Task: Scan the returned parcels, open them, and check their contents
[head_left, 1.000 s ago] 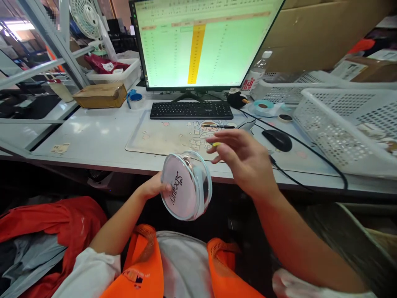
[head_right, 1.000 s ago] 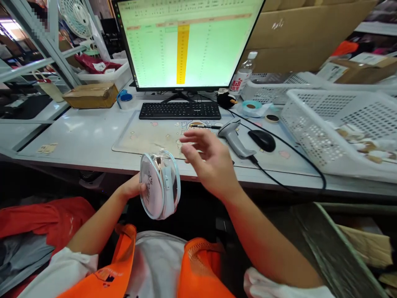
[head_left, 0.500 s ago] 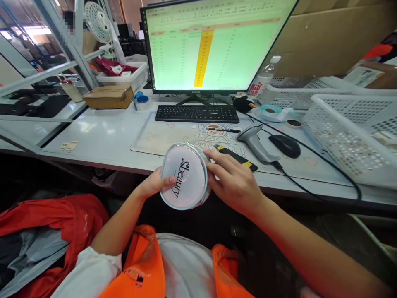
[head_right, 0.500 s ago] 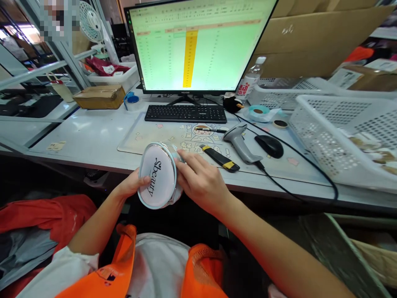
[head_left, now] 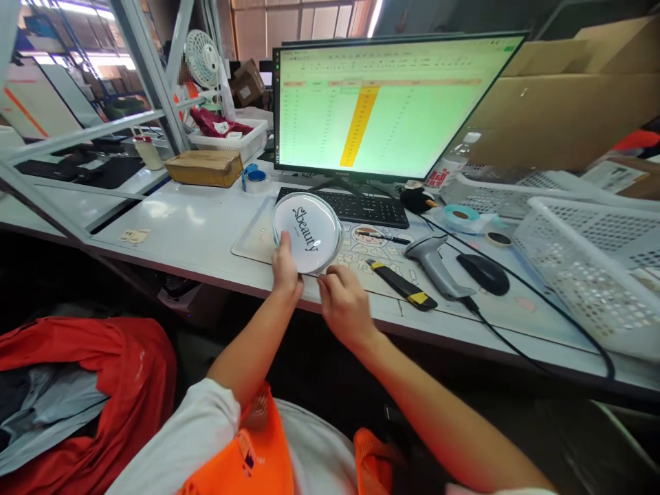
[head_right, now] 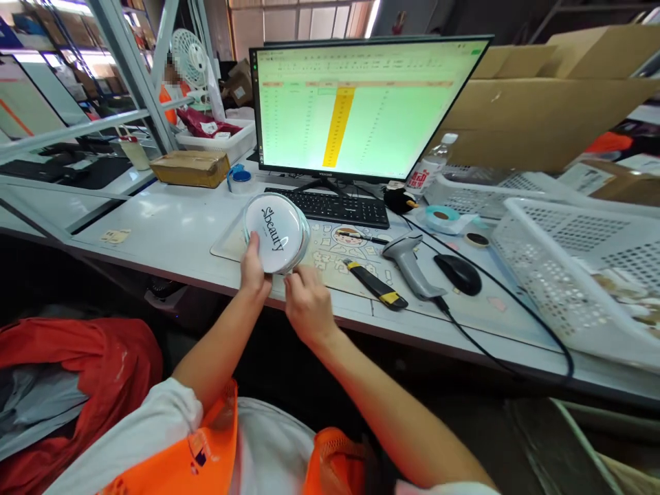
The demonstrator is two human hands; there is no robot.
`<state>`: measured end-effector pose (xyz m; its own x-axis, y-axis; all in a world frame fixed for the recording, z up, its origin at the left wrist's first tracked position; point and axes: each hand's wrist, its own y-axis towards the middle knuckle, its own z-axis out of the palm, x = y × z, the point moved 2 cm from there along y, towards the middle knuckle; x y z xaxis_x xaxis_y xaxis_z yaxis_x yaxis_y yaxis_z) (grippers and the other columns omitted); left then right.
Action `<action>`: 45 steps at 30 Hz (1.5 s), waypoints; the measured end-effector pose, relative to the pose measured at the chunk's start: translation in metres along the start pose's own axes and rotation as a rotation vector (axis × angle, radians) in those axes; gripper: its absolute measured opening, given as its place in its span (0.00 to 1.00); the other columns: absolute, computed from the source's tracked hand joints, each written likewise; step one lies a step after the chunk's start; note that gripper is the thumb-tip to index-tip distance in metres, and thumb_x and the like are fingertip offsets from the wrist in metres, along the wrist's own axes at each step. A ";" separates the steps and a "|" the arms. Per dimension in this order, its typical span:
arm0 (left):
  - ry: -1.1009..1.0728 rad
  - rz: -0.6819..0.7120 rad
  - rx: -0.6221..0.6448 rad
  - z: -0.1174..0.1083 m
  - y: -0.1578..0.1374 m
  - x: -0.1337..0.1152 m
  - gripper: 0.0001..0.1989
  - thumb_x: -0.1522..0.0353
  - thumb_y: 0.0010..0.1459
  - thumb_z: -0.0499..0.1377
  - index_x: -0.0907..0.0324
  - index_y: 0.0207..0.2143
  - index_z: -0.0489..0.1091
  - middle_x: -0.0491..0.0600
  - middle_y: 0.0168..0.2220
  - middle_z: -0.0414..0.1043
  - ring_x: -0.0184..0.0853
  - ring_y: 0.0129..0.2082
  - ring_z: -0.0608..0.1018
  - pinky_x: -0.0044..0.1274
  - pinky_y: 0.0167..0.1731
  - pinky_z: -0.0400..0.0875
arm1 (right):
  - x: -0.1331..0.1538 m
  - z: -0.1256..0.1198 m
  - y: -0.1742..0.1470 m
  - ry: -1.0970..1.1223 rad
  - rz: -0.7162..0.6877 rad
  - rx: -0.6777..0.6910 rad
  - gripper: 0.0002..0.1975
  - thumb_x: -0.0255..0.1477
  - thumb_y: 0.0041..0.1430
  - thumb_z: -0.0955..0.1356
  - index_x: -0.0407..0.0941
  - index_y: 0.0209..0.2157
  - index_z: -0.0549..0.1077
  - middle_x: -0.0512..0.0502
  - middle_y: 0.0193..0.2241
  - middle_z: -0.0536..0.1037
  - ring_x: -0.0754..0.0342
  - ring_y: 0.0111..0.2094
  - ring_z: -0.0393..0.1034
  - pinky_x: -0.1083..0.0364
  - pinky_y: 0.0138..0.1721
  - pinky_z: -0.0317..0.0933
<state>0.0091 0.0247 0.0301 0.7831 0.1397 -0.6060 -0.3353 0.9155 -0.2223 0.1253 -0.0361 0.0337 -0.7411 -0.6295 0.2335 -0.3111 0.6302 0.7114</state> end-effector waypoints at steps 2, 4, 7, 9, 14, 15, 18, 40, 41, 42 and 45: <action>-0.066 -0.032 -0.014 0.007 -0.001 0.010 0.21 0.58 0.70 0.55 0.65 0.54 0.73 0.57 0.51 0.79 0.38 0.49 0.81 0.25 0.49 0.76 | 0.002 0.018 -0.002 0.039 0.059 -0.042 0.13 0.27 0.71 0.59 0.45 0.36 0.72 0.37 0.38 0.75 0.46 0.41 0.69 0.47 0.42 0.67; -0.079 -0.082 0.106 0.003 0.002 0.008 0.22 0.56 0.70 0.55 0.63 0.55 0.72 0.56 0.54 0.77 0.38 0.50 0.81 0.25 0.49 0.76 | -0.007 0.019 0.000 0.145 0.040 -0.038 0.12 0.27 0.70 0.60 0.45 0.37 0.73 0.38 0.38 0.75 0.47 0.40 0.70 0.49 0.41 0.67; 0.002 -0.140 0.328 -0.023 0.018 -0.025 0.26 0.52 0.65 0.59 0.61 0.56 0.70 0.56 0.53 0.77 0.39 0.47 0.81 0.27 0.46 0.76 | -0.040 -0.014 0.007 0.303 -0.052 0.047 0.07 0.26 0.70 0.64 0.46 0.38 0.73 0.42 0.39 0.77 0.50 0.41 0.73 0.51 0.43 0.68; 0.081 -0.174 0.458 -0.042 0.032 -0.055 0.30 0.51 0.61 0.63 0.60 0.58 0.67 0.56 0.52 0.76 0.37 0.42 0.82 0.26 0.43 0.77 | -0.064 -0.043 0.013 0.304 -0.099 0.101 0.05 0.26 0.69 0.65 0.46 0.40 0.74 0.43 0.41 0.79 0.51 0.43 0.74 0.52 0.45 0.68; 0.528 -0.431 0.799 -0.059 0.029 -0.063 0.46 0.52 0.51 0.72 0.52 0.66 0.56 0.62 0.60 0.70 0.40 0.38 0.82 0.31 0.37 0.78 | -0.088 -0.060 0.017 0.149 -0.096 0.128 0.07 0.28 0.69 0.65 0.46 0.36 0.74 0.46 0.33 0.79 0.52 0.34 0.74 0.53 0.36 0.66; 0.650 -0.437 0.813 -0.058 0.022 -0.051 0.46 0.53 0.50 0.72 0.52 0.66 0.56 0.62 0.60 0.70 0.42 0.41 0.82 0.33 0.39 0.77 | -0.087 -0.052 0.017 0.125 -0.073 0.133 0.07 0.28 0.68 0.65 0.46 0.35 0.73 0.46 0.31 0.79 0.52 0.32 0.74 0.53 0.34 0.66; 0.935 -0.238 0.819 -0.053 0.002 -0.015 0.44 0.56 0.48 0.74 0.56 0.64 0.62 0.59 0.54 0.74 0.45 0.49 0.79 0.32 0.46 0.74 | -0.086 -0.028 0.017 0.100 -0.013 0.159 0.09 0.29 0.69 0.64 0.46 0.35 0.74 0.47 0.31 0.79 0.52 0.32 0.74 0.53 0.34 0.65; 1.466 1.294 1.113 -0.029 -0.008 -0.063 0.08 0.70 0.68 0.57 0.56 0.45 0.75 0.53 0.66 0.66 0.46 0.70 0.61 0.41 0.64 0.64 | -0.069 -0.034 0.017 0.670 0.314 0.282 0.18 0.40 0.70 0.64 0.45 0.50 0.78 0.42 0.39 0.83 0.50 0.35 0.79 0.49 0.40 0.75; 1.480 1.296 1.128 -0.035 -0.011 -0.061 0.08 0.71 0.68 0.56 0.57 0.45 0.75 0.55 0.68 0.64 0.47 0.71 0.57 0.43 0.65 0.63 | -0.067 -0.034 0.018 0.644 0.276 0.307 0.18 0.38 0.70 0.64 0.45 0.52 0.78 0.42 0.43 0.83 0.49 0.40 0.79 0.47 0.45 0.74; 1.489 1.293 1.130 -0.041 -0.014 -0.059 0.09 0.72 0.68 0.56 0.58 0.46 0.75 0.56 0.69 0.61 0.49 0.73 0.53 0.44 0.66 0.62 | -0.064 -0.032 0.019 0.584 0.226 0.306 0.18 0.37 0.70 0.63 0.46 0.53 0.77 0.41 0.48 0.81 0.47 0.47 0.78 0.45 0.50 0.72; 1.486 1.283 1.139 -0.053 -0.018 -0.055 0.12 0.76 0.66 0.55 0.58 0.46 0.75 0.56 0.72 0.55 0.50 0.75 0.45 0.47 0.67 0.60 | -0.060 -0.017 0.022 0.375 0.099 0.281 0.20 0.35 0.68 0.64 0.44 0.58 0.74 0.37 0.59 0.74 0.43 0.61 0.67 0.41 0.61 0.63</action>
<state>-0.0553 -0.0191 0.0268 -0.5244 0.8451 -0.1040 0.5831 0.4454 0.6794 0.1727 0.0077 0.0461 -0.5257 -0.6481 0.5511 -0.4368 0.7615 0.4788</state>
